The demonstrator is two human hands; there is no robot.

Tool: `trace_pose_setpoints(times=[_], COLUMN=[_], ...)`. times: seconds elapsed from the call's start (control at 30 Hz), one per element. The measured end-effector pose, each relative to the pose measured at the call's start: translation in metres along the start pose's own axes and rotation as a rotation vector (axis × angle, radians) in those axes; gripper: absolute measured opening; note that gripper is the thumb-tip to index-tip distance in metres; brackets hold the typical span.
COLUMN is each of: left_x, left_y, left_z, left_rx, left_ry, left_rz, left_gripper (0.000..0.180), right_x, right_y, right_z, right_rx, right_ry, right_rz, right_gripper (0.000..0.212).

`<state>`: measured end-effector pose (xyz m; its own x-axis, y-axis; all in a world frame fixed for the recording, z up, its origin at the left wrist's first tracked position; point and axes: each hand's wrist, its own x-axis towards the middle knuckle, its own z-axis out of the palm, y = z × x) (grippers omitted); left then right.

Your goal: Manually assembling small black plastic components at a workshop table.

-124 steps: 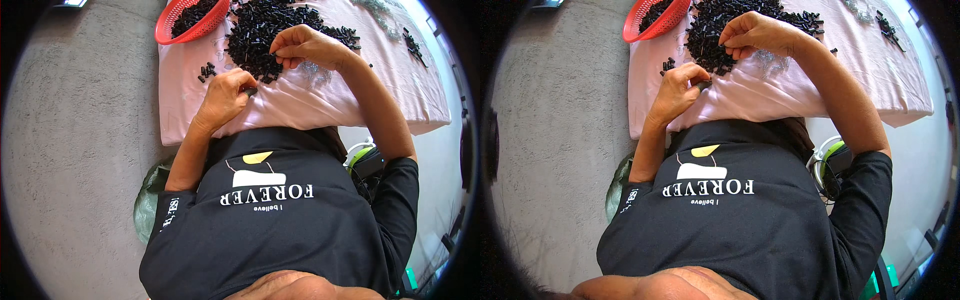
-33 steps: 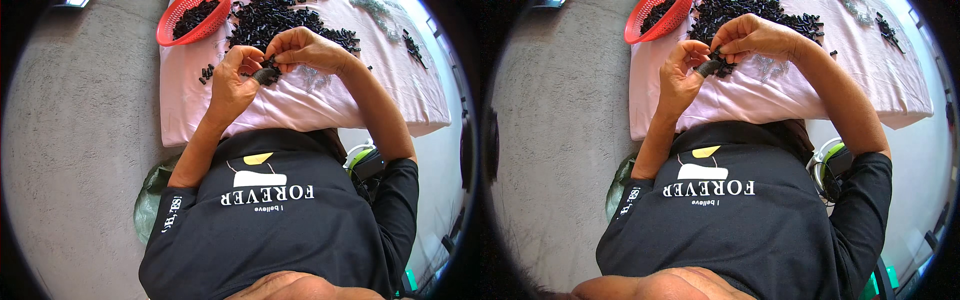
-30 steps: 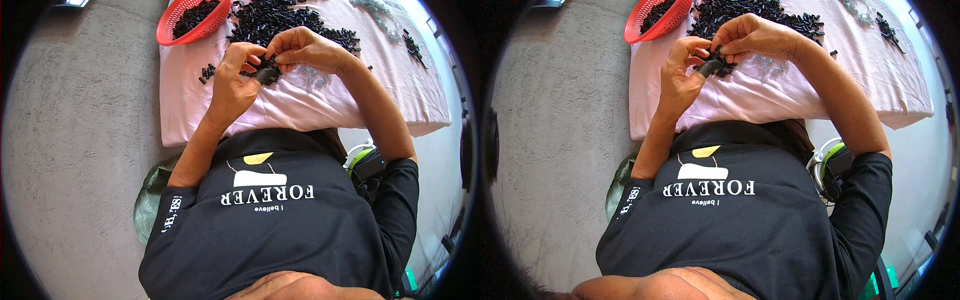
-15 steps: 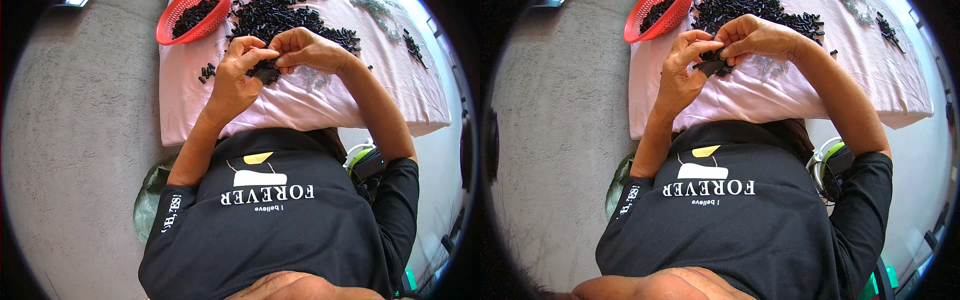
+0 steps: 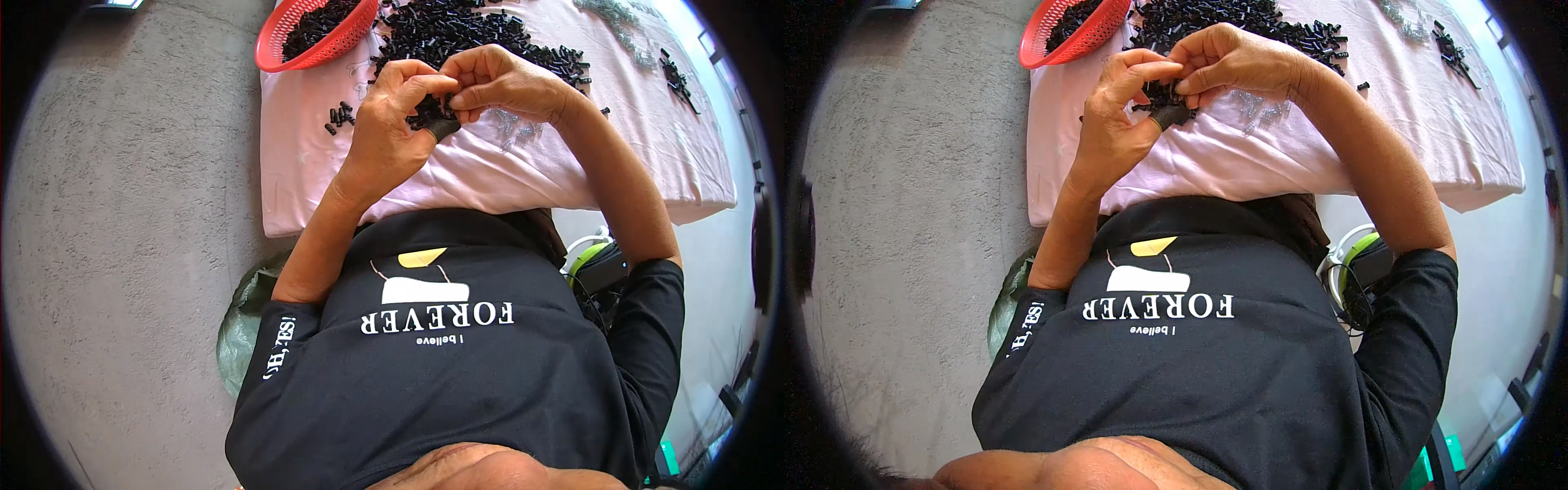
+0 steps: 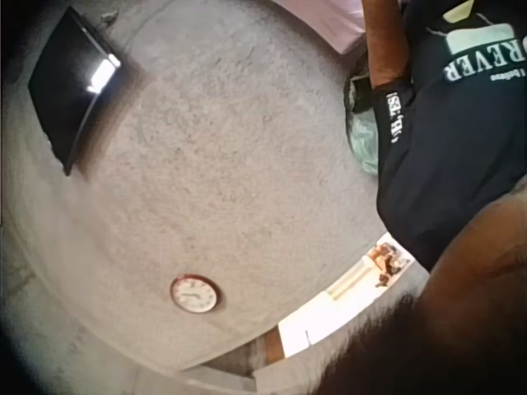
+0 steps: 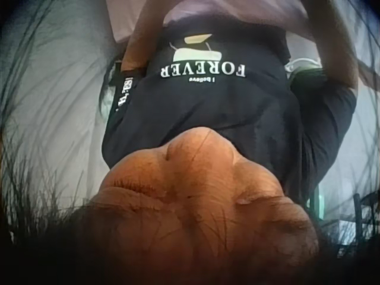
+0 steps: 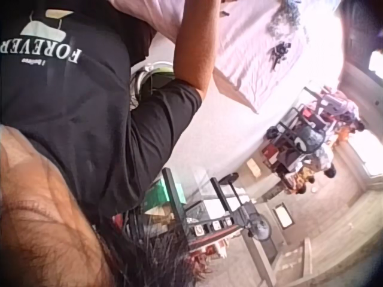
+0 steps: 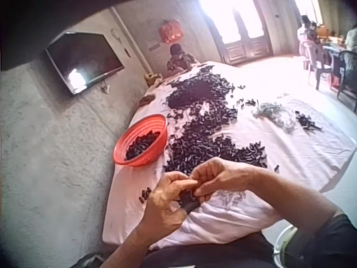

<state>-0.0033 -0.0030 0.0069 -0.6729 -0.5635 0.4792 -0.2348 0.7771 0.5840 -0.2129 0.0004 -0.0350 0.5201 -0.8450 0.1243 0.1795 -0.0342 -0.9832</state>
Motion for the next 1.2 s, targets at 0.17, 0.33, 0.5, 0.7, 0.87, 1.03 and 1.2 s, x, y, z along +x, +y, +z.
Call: trace_pose_setpoints(times=[0.17, 0.33, 0.5, 0.7, 0.87, 1.03, 1.2], left_x=[0.000, -0.002, -0.003, -0.006, -0.008, -0.009, -0.010], left_y=[-0.004, -0.005, -0.004, -0.006, -0.006, -0.003, -0.002], left_z=[-0.003, -0.002, -0.002, 0.000, 0.002, 0.003, 0.005], left_rx=[0.138, 0.121, 0.141, 0.100, 0.069, 0.067, 0.061], left_ry=[-0.066, -0.058, -0.047, -0.024, -0.017, -0.004, 0.019], left_rz=[0.038, 0.024, 0.010, 0.026, 0.025, 0.054, 0.090], left_gripper=[0.040, 0.037, 0.035, 0.035, 0.033, 0.031, 0.031], right_x=[-0.001, 0.001, 0.001, 0.000, 0.000, -0.001, -0.002], right_y=[0.000, 0.003, 0.002, 0.003, 0.004, 0.002, 0.000], right_z=[0.005, 0.002, 0.001, 0.000, -0.001, 0.002, 0.002], right_rx=[0.011, 0.011, -0.039, 0.013, -0.001, 0.012, -0.035], right_ry=[0.005, -0.027, -0.046, -0.063, -0.079, -0.087, -0.053], right_rz=[-0.032, -0.046, -0.013, -0.017, -0.010, -0.003, 0.011], right_gripper=[0.027, 0.029, 0.033, 0.033, 0.032, 0.028, 0.021])
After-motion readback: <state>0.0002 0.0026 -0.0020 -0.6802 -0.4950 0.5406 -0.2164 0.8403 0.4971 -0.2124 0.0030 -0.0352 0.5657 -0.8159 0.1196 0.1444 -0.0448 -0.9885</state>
